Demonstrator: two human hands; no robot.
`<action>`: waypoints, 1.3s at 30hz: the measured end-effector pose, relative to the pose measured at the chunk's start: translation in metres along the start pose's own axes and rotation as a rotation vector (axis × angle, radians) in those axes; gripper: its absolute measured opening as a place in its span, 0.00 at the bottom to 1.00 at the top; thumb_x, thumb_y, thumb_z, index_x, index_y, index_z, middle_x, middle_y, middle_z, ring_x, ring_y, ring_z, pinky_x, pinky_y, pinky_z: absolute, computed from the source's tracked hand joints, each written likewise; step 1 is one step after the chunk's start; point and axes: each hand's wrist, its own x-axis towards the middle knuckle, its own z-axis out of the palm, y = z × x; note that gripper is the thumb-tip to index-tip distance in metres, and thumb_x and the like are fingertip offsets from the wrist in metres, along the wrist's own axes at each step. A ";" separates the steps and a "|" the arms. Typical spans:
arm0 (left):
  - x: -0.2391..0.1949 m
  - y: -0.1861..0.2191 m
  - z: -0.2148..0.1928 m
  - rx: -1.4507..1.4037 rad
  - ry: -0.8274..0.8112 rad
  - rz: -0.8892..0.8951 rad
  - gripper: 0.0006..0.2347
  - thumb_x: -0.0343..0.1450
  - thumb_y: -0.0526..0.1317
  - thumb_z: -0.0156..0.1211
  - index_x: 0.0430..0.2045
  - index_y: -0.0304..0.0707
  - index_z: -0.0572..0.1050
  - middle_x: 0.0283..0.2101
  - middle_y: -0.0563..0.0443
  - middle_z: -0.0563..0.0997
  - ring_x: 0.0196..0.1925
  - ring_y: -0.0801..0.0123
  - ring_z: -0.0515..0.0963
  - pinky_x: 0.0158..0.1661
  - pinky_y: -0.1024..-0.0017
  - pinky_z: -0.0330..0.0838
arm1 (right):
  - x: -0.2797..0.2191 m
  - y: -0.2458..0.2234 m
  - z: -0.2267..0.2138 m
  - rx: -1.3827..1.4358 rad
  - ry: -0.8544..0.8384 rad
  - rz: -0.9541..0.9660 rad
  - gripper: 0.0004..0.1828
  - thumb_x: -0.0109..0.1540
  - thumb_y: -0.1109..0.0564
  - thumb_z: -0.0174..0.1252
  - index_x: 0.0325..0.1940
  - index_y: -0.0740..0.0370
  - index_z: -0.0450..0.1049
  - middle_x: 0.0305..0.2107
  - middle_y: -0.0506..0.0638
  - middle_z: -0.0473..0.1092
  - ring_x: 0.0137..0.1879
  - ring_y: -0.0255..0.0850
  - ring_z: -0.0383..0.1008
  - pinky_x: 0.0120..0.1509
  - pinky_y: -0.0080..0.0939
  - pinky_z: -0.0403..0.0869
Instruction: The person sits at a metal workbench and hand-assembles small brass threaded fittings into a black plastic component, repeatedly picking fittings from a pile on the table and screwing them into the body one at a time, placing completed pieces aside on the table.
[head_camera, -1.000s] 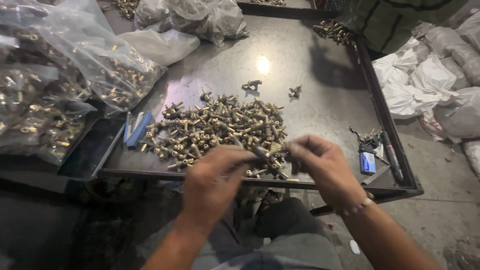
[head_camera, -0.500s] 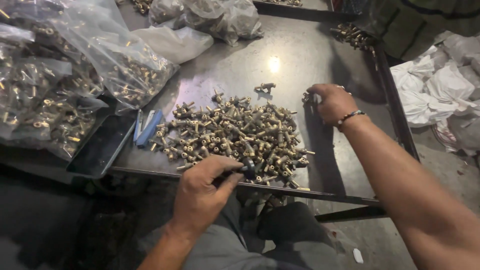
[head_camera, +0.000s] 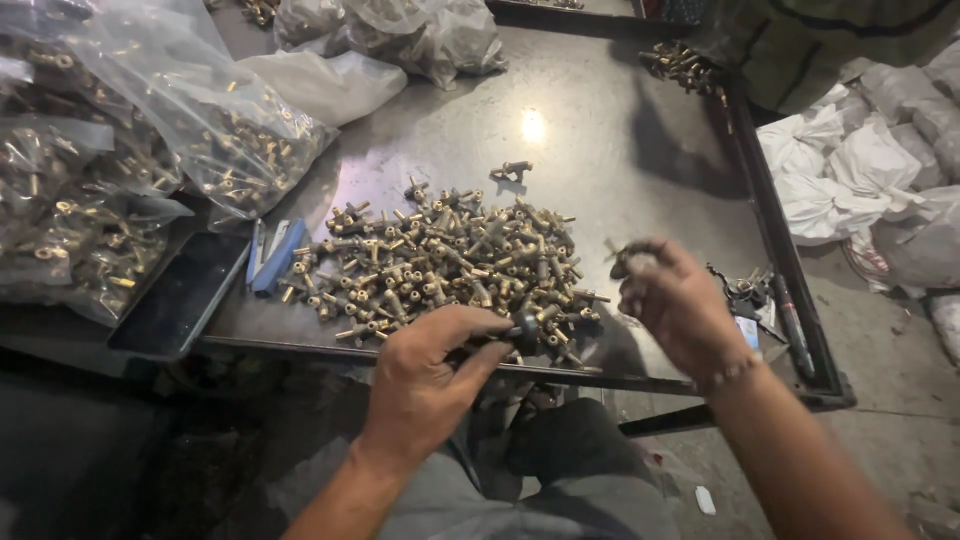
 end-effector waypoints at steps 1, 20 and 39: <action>0.002 0.004 0.002 -0.025 -0.003 -0.005 0.08 0.65 0.32 0.71 0.36 0.37 0.82 0.35 0.49 0.86 0.37 0.67 0.87 0.38 0.72 0.78 | -0.013 0.006 0.000 0.036 -0.072 -0.005 0.12 0.64 0.60 0.57 0.52 0.61 0.69 0.35 0.50 0.73 0.33 0.35 0.72 0.40 0.37 0.76; -0.005 0.030 0.006 -0.023 -0.049 0.134 0.09 0.66 0.31 0.69 0.39 0.37 0.82 0.40 0.48 0.87 0.42 0.66 0.88 0.41 0.73 0.81 | -0.113 0.030 0.040 0.149 -0.260 0.031 0.11 0.67 0.51 0.54 0.49 0.59 0.72 0.31 0.43 0.71 0.34 0.29 0.67 0.36 0.31 0.67; -0.016 0.004 0.020 -0.620 -0.252 -0.447 0.09 0.68 0.30 0.66 0.41 0.29 0.82 0.38 0.48 0.88 0.39 0.72 0.86 0.41 0.75 0.82 | -0.118 0.046 0.031 -0.231 -0.241 -0.308 0.09 0.66 0.56 0.57 0.45 0.65 0.77 0.28 0.44 0.74 0.33 0.28 0.70 0.36 0.30 0.71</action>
